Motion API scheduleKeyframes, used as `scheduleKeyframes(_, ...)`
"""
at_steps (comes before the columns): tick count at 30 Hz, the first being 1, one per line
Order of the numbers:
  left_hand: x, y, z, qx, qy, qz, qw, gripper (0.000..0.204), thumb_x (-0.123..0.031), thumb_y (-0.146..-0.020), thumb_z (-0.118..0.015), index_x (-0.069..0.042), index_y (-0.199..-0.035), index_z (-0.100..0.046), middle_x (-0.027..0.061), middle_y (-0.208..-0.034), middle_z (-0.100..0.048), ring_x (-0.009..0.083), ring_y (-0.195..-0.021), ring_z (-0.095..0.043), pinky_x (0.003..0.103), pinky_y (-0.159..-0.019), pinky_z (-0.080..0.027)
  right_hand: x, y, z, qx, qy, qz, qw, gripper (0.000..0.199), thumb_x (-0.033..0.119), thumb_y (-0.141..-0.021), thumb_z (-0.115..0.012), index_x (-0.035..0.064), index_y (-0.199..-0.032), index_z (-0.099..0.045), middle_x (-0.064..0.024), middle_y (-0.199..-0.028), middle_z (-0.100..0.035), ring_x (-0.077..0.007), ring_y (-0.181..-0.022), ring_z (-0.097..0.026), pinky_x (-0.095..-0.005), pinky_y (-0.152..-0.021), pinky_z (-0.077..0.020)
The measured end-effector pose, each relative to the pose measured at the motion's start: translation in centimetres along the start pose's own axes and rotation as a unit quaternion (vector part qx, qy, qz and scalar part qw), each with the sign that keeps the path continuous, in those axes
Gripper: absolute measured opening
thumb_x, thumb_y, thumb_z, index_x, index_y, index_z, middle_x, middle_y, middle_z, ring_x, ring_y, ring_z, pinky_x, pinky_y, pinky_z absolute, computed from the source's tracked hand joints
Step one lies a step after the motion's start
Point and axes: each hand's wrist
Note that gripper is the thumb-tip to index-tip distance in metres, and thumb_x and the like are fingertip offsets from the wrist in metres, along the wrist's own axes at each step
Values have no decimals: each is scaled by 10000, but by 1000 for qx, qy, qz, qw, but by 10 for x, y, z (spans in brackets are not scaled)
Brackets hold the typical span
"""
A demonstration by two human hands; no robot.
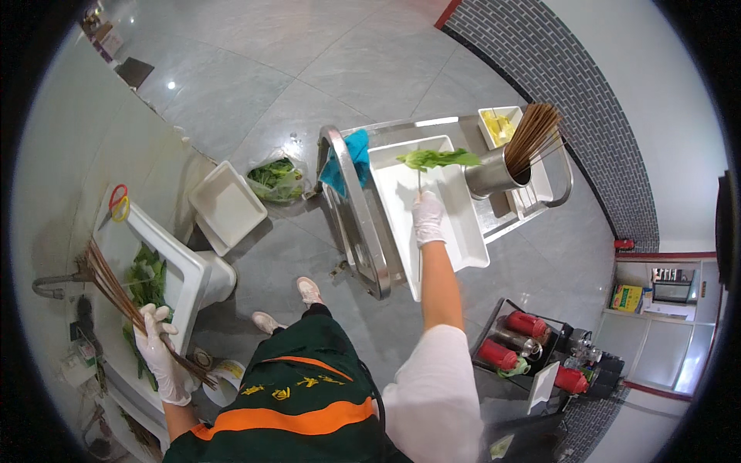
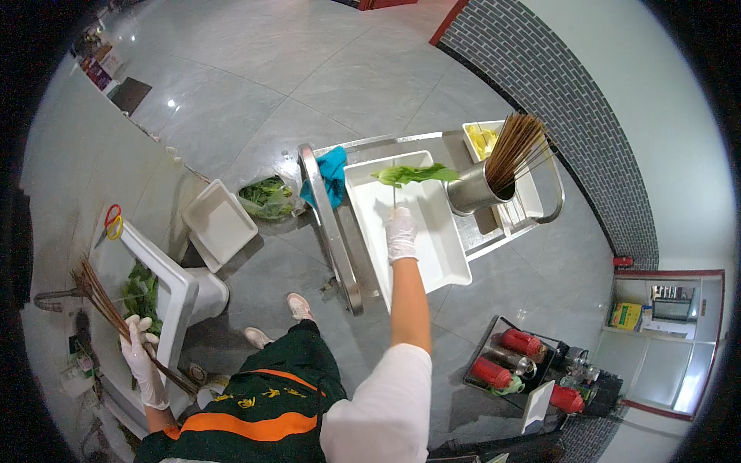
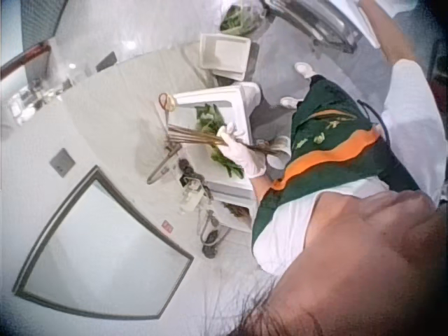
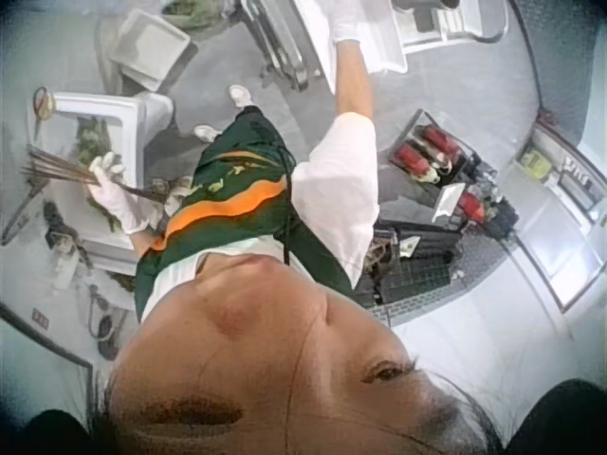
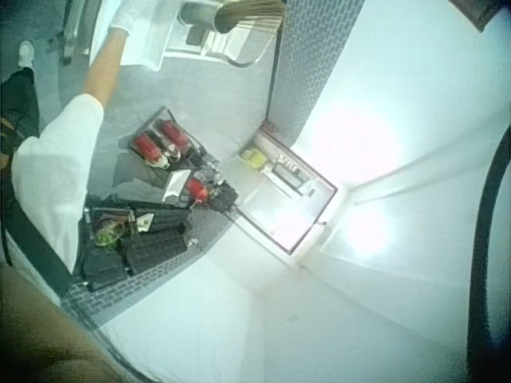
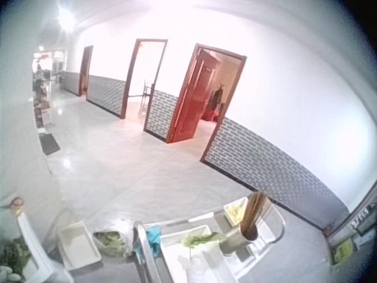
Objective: The person picks up green leafy vegetables from a sink under running water and skewers them onto long wooden sticks, placing the skewers onto a metal cart.
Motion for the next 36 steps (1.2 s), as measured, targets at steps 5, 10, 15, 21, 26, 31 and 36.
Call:
scheduleKeyframes(5, -22, 6, -8, -29, -44, -15, 999, 229, -227, -901, -387, -39, -1009, -461, 61, -800, -590, 41, -500, -472, 154, -372, -277, 0, -1, -51, 82, 6, -9, 997, 208, 245, -798, -495, 60, -830, -584, -177, -749, -575, -337, -723, -565, -406, -655, -458)
scheduleKeyframes(10, -33, 10, -4, -63, -62, 0, 996, 237, -240, -894, -401, -42, -1015, -455, 62, -794, -582, 42, -499, -460, 156, -380, -271, 60, 47, 16, 58, -256, 15, 965, 316, 312, -859, -431, 22, -876, -554, -161, -781, -558, -269, -780, -549, -353, -678, -442)
scheduleKeyframes(15, -20, 14, 16, -77, -40, 26, 996, 238, -226, -897, -395, -30, -1020, -452, 69, -795, -580, 42, -501, -459, 159, -381, -278, 104, 78, 49, 297, -427, -101, 848, 370, 374, -881, -386, 27, -925, -506, -93, -625, -542, -164, -575, -537, -272, -540, -435)
scheduleKeyframes(21, 0, 16, 59, -91, 3, 76, 993, 280, -220, -906, -379, -28, -1087, -473, 12, -729, -549, 5, -429, -365, 137, -353, -268, 112, 87, 35, 246, -482, -132, 830, 375, 375, -884, -387, 26, -980, -485, -39, -605, -525, -94, -483, -488, -217, -425, -398)
scheduleKeyframes(26, 17, 11, 115, -46, 101, 144, 983, 365, -231, -914, -345, 13, -1177, -412, -21, -657, -491, 16, -410, -351, 154, -323, -259, 133, 95, 43, 229, -470, -137, 841, 362, 383, -884, -377, 68, -1020, -493, -37, -629, -534, -93, -467, -485, -190, -412, -400)
scheduleKeyframes(31, 61, 42, 147, -58, 278, 175, 943, 420, -227, -883, -418, 25, -1212, -348, -10, -681, -478, 49, -488, -421, 166, -385, -330, 135, 91, 45, 157, -377, -49, 912, 329, 270, -874, -429, -18, -1021, -492, -110, -777, -558, -197, -677, -539, -284, -631, -448)
scheduleKeyframes(36, 108, 68, 170, -75, 322, 225, 916, 387, -218, -884, -421, 3, -1200, -386, -9, -699, -478, 64, -567, -481, 186, -482, -405, 268, 137, 61, -76, -117, 274, 952, 228, 58, -751, -543, -62, -941, -509, -181, -899, -551, -273, -861, -516, -334, -796, -406)
Point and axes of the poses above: each hand's wrist, its own y-axis away from the middle knuckle, its own z-axis out of the back of the hand, x = y × z
